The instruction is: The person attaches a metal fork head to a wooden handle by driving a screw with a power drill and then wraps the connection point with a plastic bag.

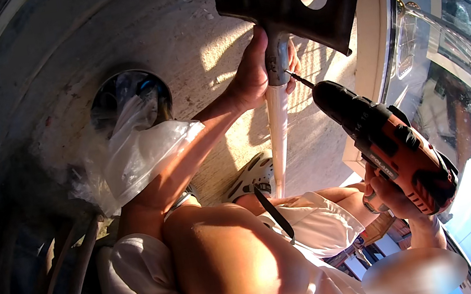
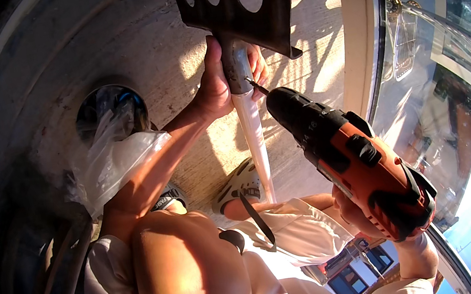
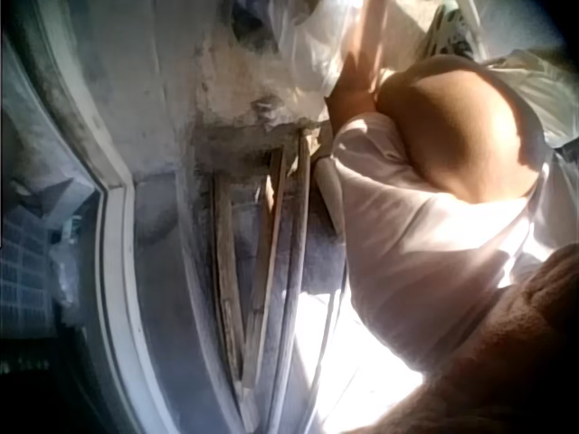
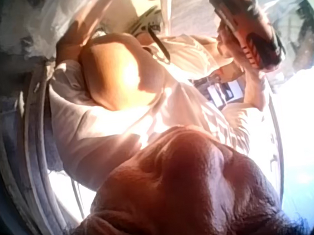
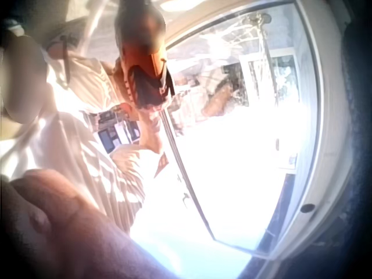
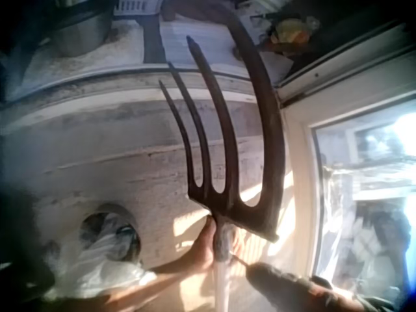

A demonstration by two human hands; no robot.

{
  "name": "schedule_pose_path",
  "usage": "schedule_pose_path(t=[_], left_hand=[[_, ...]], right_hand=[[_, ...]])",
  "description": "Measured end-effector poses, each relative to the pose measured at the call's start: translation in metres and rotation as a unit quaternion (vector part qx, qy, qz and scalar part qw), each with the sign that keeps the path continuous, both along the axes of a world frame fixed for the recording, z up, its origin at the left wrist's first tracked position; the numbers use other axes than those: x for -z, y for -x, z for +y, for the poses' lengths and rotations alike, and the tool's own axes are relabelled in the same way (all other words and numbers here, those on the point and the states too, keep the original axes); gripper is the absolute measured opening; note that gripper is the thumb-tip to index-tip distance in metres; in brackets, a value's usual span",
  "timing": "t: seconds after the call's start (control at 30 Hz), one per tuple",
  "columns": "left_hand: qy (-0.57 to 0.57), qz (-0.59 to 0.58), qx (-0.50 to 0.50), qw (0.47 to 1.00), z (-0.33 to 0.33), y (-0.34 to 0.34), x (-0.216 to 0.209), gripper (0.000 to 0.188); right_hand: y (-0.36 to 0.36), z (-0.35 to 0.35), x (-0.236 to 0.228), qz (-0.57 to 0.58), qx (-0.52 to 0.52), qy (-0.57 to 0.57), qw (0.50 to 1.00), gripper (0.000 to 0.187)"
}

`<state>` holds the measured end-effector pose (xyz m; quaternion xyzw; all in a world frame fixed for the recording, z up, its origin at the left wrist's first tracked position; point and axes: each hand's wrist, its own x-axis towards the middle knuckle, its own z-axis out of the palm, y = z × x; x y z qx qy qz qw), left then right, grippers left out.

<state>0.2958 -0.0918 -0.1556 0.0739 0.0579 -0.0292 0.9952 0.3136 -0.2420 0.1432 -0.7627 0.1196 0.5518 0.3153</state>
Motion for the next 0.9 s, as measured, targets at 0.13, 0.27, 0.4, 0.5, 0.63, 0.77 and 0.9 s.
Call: schedule_pose_path(t=[0.13, 0.27, 0.4, 0.5, 0.63, 0.77, 0.9], left_hand=[[-0.025, 0.028, -0.006, 0.999, -0.001, 0.001, -0.004, 0.082], [-0.029, 0.023, -0.010, 0.999, 0.000, -0.001, -0.004, 0.082], [-0.042, 0.027, -0.016, 0.999, 0.002, 0.000, -0.006, 0.082], [-0.036, 0.027, -0.020, 0.999, 0.002, 0.001, -0.005, 0.082], [-0.024, 0.030, -0.017, 0.999, 0.001, 0.000, -0.007, 0.082], [-0.032, 0.010, -0.021, 0.999, 0.000, 0.001, -0.003, 0.082], [-0.033, 0.016, -0.019, 0.999, 0.000, -0.001, -0.006, 0.082]], right_hand=[[0.004, -0.005, -0.002, 0.035, 0.175, -0.041, 0.983, 0.053], [0.001, -0.065, 0.002, 0.015, 0.028, 0.045, 0.998, 0.065], [0.010, -0.071, 0.008, 0.036, 0.154, -0.047, 0.986, 0.063], [0.011, -0.058, 0.006, 0.030, 0.210, -0.058, 0.976, 0.062], [0.009, -0.064, 0.013, 0.062, 0.185, -0.145, 0.970, 0.066], [0.010, -0.061, 0.012, 0.034, 0.253, -0.007, 0.967, 0.064], [0.000, -0.015, 0.005, -0.018, 0.367, 0.145, 0.919, 0.052]])
